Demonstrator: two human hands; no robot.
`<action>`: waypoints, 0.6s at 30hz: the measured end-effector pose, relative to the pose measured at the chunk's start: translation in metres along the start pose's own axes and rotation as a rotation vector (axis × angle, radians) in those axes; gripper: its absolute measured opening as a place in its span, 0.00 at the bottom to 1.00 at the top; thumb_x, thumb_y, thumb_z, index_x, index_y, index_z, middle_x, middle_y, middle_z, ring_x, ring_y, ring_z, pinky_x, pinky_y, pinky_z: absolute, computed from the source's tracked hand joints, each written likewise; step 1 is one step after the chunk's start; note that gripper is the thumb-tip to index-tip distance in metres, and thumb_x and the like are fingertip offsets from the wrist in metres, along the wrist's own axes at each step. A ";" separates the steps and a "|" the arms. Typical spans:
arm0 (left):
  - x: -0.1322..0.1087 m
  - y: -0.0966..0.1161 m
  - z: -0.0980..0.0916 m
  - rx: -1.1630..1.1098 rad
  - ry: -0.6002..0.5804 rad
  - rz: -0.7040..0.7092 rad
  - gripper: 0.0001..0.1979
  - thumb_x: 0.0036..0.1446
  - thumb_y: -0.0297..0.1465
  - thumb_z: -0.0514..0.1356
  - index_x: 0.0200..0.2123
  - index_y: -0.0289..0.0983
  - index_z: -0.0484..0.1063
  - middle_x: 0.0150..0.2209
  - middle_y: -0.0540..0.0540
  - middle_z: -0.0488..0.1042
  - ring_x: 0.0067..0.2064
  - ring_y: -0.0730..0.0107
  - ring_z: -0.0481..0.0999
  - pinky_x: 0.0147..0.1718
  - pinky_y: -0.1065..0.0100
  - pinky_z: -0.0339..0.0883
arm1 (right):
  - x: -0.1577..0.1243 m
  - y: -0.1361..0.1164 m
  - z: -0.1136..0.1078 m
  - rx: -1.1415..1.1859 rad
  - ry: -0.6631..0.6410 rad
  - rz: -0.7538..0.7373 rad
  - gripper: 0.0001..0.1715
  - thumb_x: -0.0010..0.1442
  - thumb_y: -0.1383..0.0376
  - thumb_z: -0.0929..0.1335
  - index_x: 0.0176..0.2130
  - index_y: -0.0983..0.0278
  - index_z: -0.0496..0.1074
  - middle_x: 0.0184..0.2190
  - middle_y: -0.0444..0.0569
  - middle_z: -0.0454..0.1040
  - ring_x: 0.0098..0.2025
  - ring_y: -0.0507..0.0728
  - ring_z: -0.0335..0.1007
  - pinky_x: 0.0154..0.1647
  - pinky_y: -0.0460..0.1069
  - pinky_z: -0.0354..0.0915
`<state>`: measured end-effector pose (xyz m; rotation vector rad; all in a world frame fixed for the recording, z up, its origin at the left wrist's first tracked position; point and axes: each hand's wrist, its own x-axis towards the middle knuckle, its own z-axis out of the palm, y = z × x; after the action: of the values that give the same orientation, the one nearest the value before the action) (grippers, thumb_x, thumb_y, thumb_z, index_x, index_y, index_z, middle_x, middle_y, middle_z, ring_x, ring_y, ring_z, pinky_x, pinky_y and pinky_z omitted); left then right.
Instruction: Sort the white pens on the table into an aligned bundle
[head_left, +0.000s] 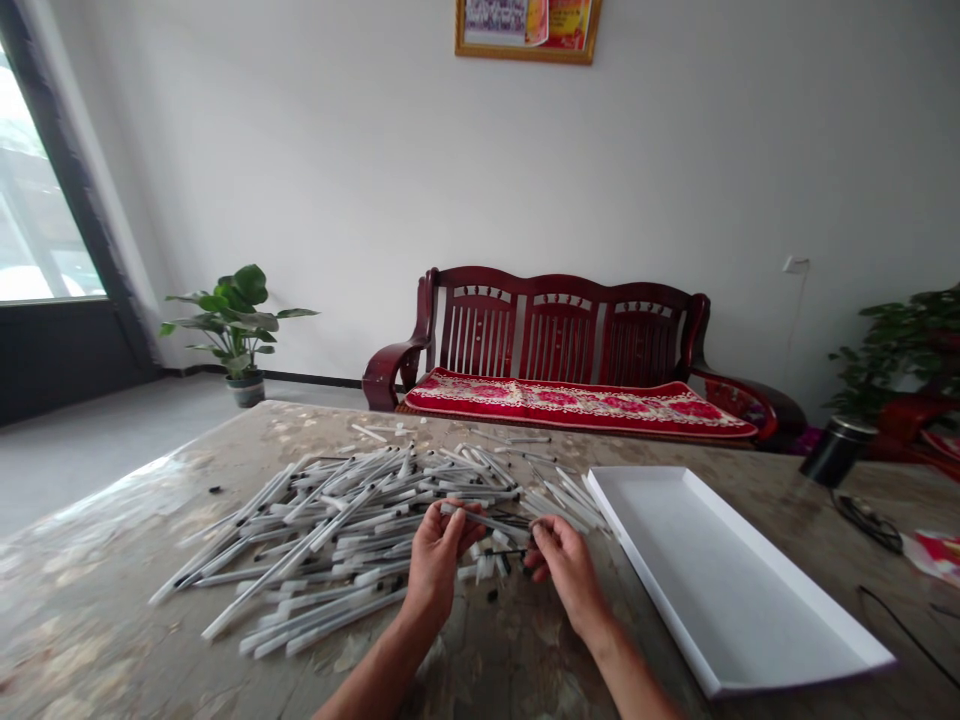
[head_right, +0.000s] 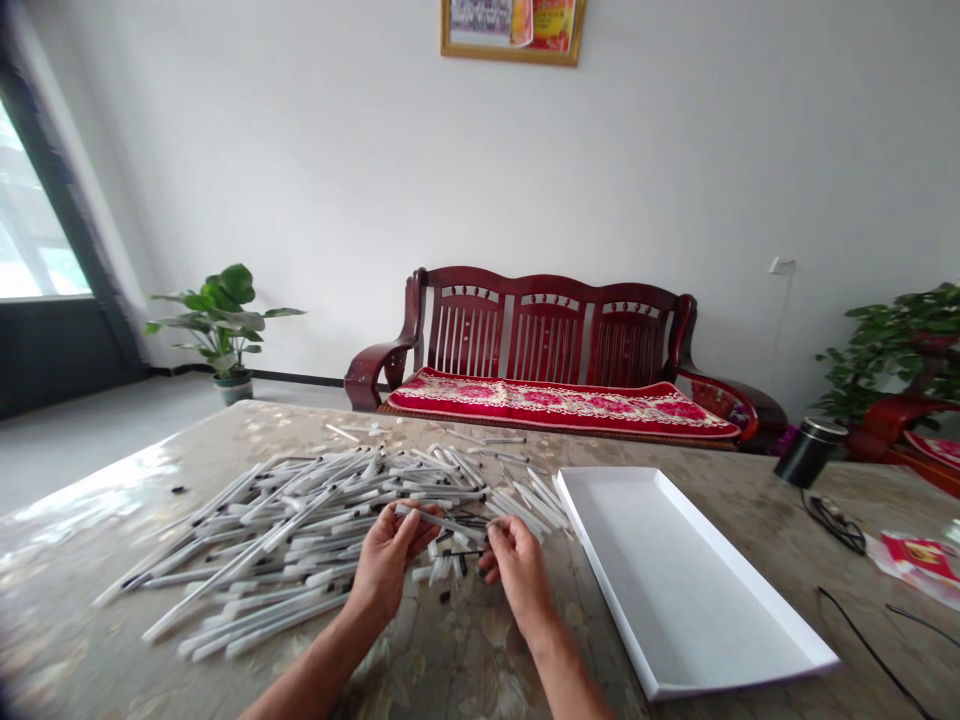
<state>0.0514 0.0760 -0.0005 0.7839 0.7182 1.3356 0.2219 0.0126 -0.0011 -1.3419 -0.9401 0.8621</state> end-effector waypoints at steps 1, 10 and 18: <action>0.000 0.000 0.000 0.002 -0.005 0.003 0.23 0.42 0.43 0.71 0.37 0.39 0.68 0.36 0.46 0.81 0.39 0.60 0.83 0.41 0.61 0.77 | -0.001 0.000 -0.001 -0.008 -0.011 0.032 0.25 0.51 0.42 0.70 0.33 0.61 0.72 0.25 0.47 0.75 0.23 0.57 0.73 0.15 0.46 0.61; -0.001 -0.001 0.001 0.013 0.015 0.017 0.23 0.42 0.43 0.72 0.36 0.39 0.68 0.34 0.46 0.81 0.38 0.62 0.82 0.40 0.62 0.76 | -0.001 0.005 0.001 -0.051 -0.100 0.120 0.30 0.51 0.37 0.67 0.28 0.60 0.67 0.20 0.42 0.72 0.17 0.52 0.68 0.12 0.43 0.54; -0.002 -0.001 0.002 0.042 0.006 0.032 0.22 0.42 0.44 0.71 0.35 0.39 0.68 0.34 0.46 0.82 0.39 0.60 0.82 0.40 0.62 0.76 | -0.002 0.002 -0.001 -0.081 -0.146 0.157 0.31 0.49 0.36 0.67 0.27 0.61 0.67 0.18 0.40 0.70 0.15 0.50 0.65 0.11 0.42 0.53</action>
<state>0.0535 0.0734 -0.0005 0.8286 0.7433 1.3558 0.2218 0.0101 -0.0030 -1.4523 -1.0009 1.0630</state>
